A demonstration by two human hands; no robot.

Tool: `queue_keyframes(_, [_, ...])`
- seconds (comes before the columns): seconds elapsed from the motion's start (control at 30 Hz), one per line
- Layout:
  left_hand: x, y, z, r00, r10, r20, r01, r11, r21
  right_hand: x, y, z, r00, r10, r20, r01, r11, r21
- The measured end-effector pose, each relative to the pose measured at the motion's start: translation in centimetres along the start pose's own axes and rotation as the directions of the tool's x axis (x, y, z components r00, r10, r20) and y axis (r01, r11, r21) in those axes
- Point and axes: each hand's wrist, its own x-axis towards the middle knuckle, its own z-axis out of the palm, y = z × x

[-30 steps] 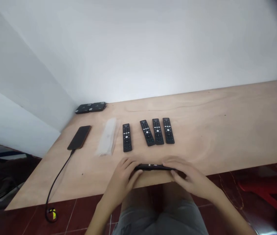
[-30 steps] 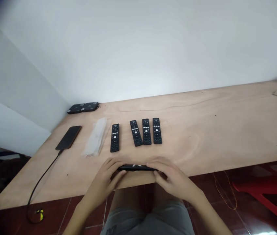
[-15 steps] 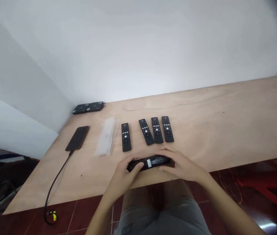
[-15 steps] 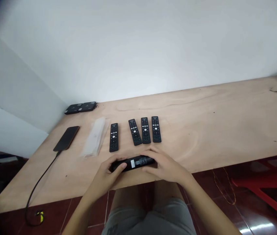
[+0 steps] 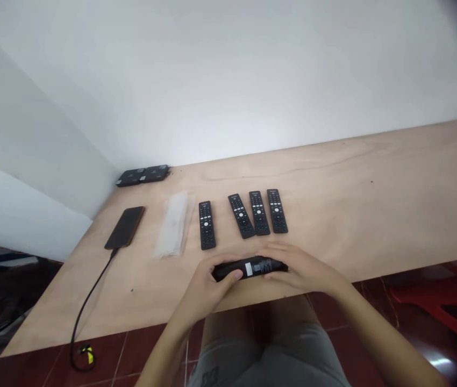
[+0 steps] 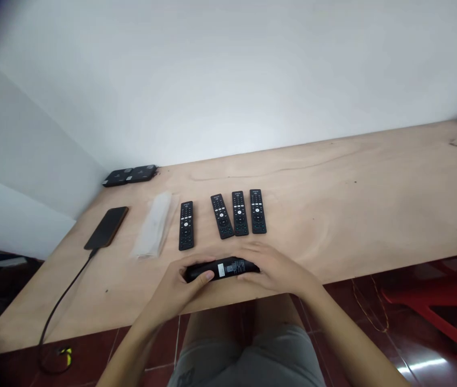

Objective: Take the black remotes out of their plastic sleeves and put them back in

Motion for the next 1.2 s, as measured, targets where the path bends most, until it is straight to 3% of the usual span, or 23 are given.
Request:
queue_keyframes(0.33, [-0.1,0.1,-0.1,0.999,-0.039,0.027,0.04,0.998,-0.037,-0.3,-0.4,-0.1,0.999,-0.001,-0.035,0.002,1.0,0.009])
queue_keyframes(0.43, [0.0,-0.3,0.0,0.999,0.037,-0.029,-0.035,0.999,0.039,-0.3,-0.1,-0.1,0.998,-0.003,-0.062,0.003,1.0,0.008])
queue_keyframes(0.57, [-0.2,-1.0,-0.4,0.978,0.198,-0.071,-0.173,0.95,0.261,-0.1,0.1,-0.3,0.999,0.009,-0.048,-0.01,1.0,-0.004])
queue_keyframes(0.8, [-0.7,-1.2,-2.1,0.953,0.285,0.099,-0.299,0.851,0.433,0.1,-0.2,-0.5,0.999,-0.002,-0.037,0.002,1.0,0.003])
queue_keyframes(1.0, [-1.3,-2.1,-3.9,0.944,0.331,0.022,-0.31,0.857,0.411,0.0,-0.2,-0.3,0.996,0.061,-0.071,-0.066,0.995,-0.07])
queue_keyframes(1.2, [-2.5,-1.9,-5.3,0.966,0.254,-0.042,-0.231,0.928,0.292,-0.1,-0.2,-0.6,0.992,0.099,-0.074,-0.1,0.995,-0.016])
